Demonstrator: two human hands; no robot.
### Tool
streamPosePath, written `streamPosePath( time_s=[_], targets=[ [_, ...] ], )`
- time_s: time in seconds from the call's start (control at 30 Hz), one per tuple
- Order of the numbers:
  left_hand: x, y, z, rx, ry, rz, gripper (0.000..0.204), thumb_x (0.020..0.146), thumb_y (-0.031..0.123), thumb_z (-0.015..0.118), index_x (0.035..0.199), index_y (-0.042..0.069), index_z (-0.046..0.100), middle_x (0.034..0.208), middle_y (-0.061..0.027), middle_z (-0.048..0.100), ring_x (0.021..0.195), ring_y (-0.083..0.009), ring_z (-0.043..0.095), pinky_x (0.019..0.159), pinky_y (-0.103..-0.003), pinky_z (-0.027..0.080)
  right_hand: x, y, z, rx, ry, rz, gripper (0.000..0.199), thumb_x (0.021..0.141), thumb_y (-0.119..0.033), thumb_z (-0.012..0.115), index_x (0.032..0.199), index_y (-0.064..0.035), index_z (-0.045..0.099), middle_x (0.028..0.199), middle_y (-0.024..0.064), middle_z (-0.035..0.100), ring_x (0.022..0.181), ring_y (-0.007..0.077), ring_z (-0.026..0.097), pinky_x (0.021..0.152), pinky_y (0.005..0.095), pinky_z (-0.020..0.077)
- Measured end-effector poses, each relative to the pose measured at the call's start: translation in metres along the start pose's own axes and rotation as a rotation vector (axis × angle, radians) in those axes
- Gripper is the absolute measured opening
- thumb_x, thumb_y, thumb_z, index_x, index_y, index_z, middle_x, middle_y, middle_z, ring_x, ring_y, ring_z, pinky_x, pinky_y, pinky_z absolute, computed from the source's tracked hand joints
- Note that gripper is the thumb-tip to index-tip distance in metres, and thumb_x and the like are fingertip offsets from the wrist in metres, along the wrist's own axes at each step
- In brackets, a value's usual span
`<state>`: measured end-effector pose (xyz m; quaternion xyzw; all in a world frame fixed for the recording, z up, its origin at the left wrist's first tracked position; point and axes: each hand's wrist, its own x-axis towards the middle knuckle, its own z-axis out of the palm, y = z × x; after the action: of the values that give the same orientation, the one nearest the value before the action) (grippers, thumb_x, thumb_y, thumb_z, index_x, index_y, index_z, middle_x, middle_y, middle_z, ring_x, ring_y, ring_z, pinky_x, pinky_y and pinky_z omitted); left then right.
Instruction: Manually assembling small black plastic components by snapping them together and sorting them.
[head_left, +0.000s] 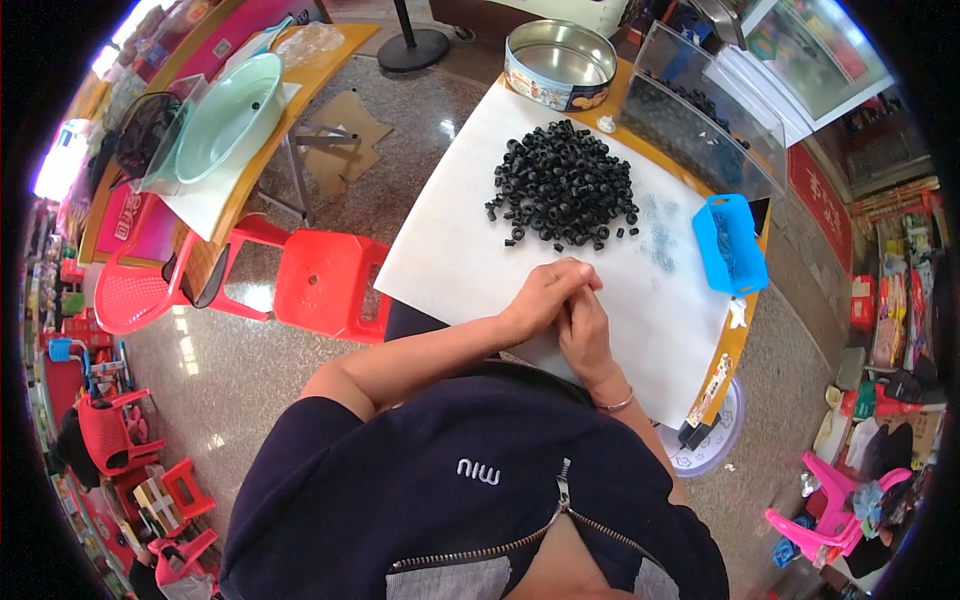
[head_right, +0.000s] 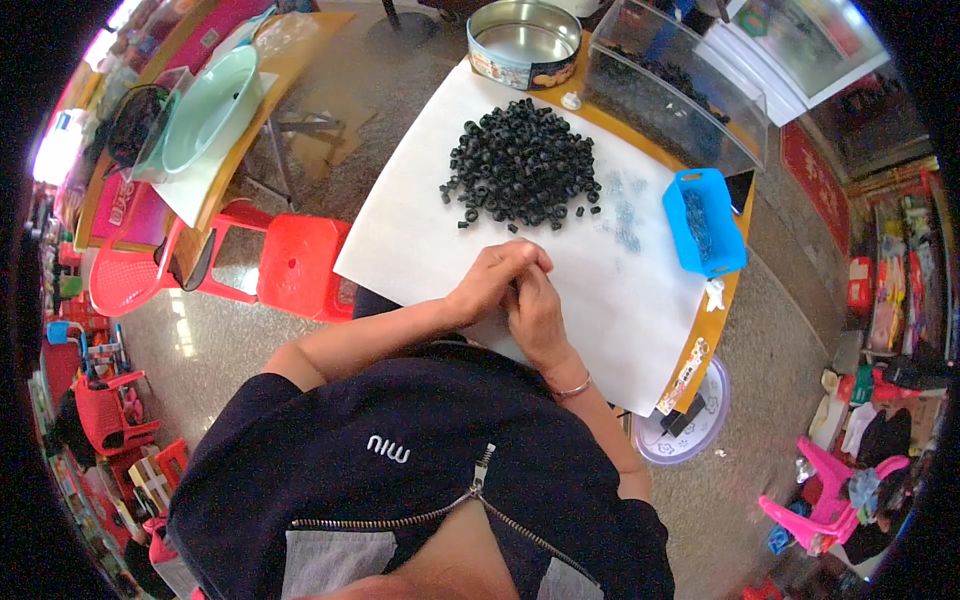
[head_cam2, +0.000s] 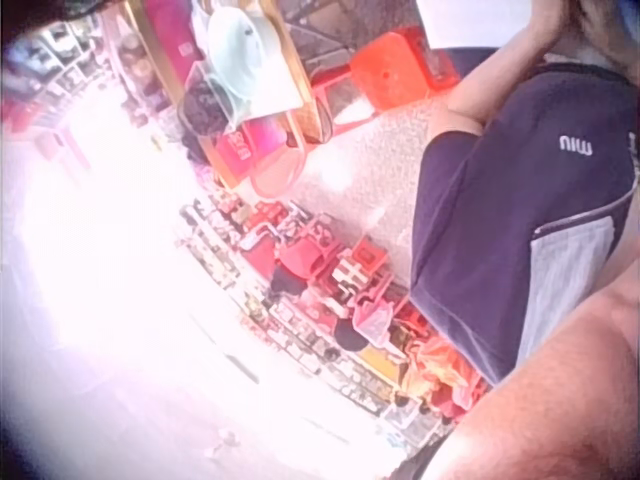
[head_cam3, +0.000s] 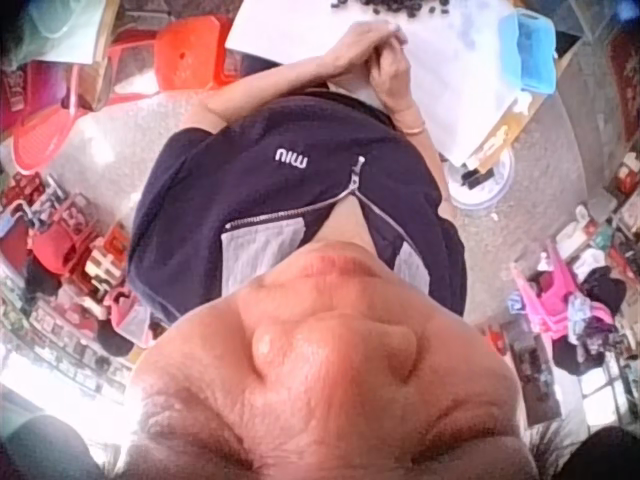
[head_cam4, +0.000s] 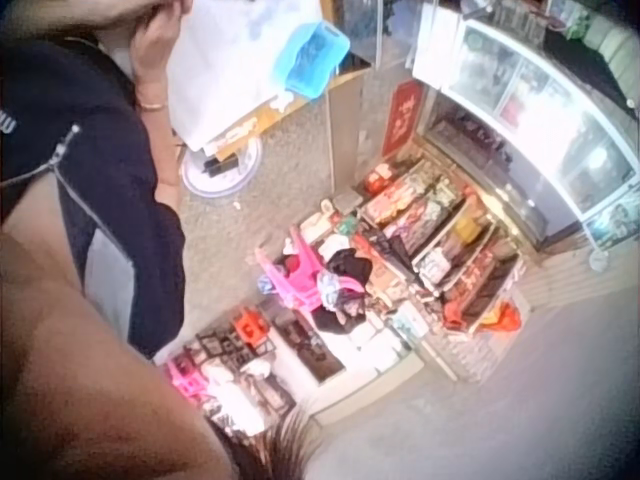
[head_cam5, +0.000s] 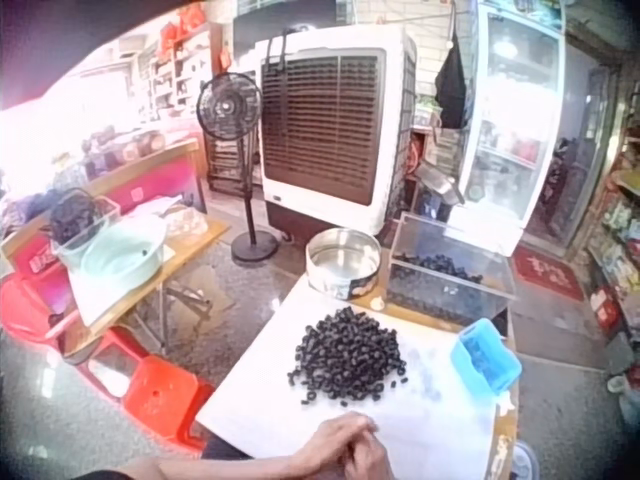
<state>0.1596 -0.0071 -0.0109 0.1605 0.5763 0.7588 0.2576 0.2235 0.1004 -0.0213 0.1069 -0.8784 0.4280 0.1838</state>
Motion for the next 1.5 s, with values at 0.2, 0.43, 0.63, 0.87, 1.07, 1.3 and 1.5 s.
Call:
streamPosePath(
  time_s=[0.2, 0.43, 0.63, 0.87, 1.07, 1.3, 1.5],
  targets=[
    [0.001, -0.011, -0.016, -0.419, 0.095, -0.071, 0.043, 0.097, 0.038, 0.043, 0.116, -0.001, 0.052, 0.109, -0.0098, 0.056, 0.101, -0.0181, 0.053, 0.09, -0.035, 0.043, 0.015, -0.011, -0.026, 0.513, 0.043, 0.486, 0.028, 0.085, -0.002, 0.052, 0.113, -0.0016, 0.056, 0.091, 0.0058, 0.059, 0.072, 0.0139, 0.056, 0.066, 0.0254, 0.0458],
    [0.003, -0.01, -0.019, -0.283, -0.077, -0.097, 0.029, 0.098, 0.023, 0.046, 0.103, -0.003, 0.055, 0.091, -0.0082, 0.059, 0.082, -0.0142, 0.058, 0.078, -0.028, 0.049, 0.143, 0.051, -0.12, -0.085, 0.412, 0.077, 0.024, 0.088, -0.007, 0.055, 0.111, -0.0066, 0.059, 0.088, 0.0075, 0.063, 0.077, 0.0162, 0.058, 0.067, 0.029, 0.0465],
    [0.006, -0.011, -0.024, -0.374, -0.115, -0.145, 0.023, 0.096, 0.019, 0.048, 0.1, -0.002, 0.056, 0.093, -0.0092, 0.059, 0.081, -0.0154, 0.058, 0.075, -0.03, 0.048, 0.248, 0.109, -0.172, -0.789, 0.514, -0.29, 0.029, 0.083, -0.017, 0.062, 0.11, -0.0054, 0.062, 0.09, 0.0106, 0.061, 0.079, 0.0224, 0.055, 0.076, 0.0335, 0.0447],
    [0.007, -0.007, -0.027, -0.569, -0.113, -0.202, 0.022, 0.095, 0.018, 0.048, 0.1, -0.002, 0.056, 0.092, -0.0103, 0.059, 0.079, -0.0159, 0.058, 0.073, -0.029, 0.048, 0.131, 0.09, -0.106, -0.521, 0.168, -0.086, 0.012, 0.075, -0.019, 0.067, 0.082, -0.0099, 0.067, 0.087, 0.0094, 0.058, 0.088, 0.0298, 0.052, 0.077, 0.0411, 0.0398],
    [0.008, -0.009, -0.028, -0.549, -0.103, -0.208, 0.022, 0.095, 0.019, 0.048, 0.1, -0.001, 0.056, 0.092, -0.0095, 0.059, 0.079, -0.0154, 0.058, 0.073, -0.028, 0.047, 0.083, 0.081, -0.068, -0.661, 0.126, 0.106, 0.017, 0.072, -0.023, 0.07, 0.083, -0.0107, 0.067, 0.088, 0.005, 0.055, 0.09, 0.0247, 0.048, 0.078, 0.0396, 0.0329],
    [0.008, -0.002, -0.028, -0.507, -0.105, -0.218, 0.022, 0.095, 0.02, 0.049, 0.1, 0.0, 0.056, 0.093, -0.0093, 0.059, 0.079, -0.0153, 0.057, 0.074, -0.028, 0.047, 0.088, 0.08, -0.054, -0.707, 0.18, 0.12, 0.018, 0.073, -0.021, 0.069, 0.087, -0.0106, 0.064, 0.09, 0.0042, 0.056, 0.091, 0.0241, 0.048, 0.079, 0.0392, 0.0324],
    [0.007, -0.003, -0.028, -0.558, -0.072, -0.221, 0.024, 0.093, 0.02, 0.052, 0.106, 0.0, 0.054, 0.097, -0.0091, 0.059, 0.082, -0.016, 0.057, 0.076, -0.03, 0.047, 0.071, 0.022, -0.054, -0.395, 0.193, 0.037, 0.022, 0.073, -0.012, 0.067, 0.094, -0.0092, 0.06, 0.094, 0.0042, 0.059, 0.089, 0.0238, 0.051, 0.08, 0.0386, 0.0333]
  ],
)
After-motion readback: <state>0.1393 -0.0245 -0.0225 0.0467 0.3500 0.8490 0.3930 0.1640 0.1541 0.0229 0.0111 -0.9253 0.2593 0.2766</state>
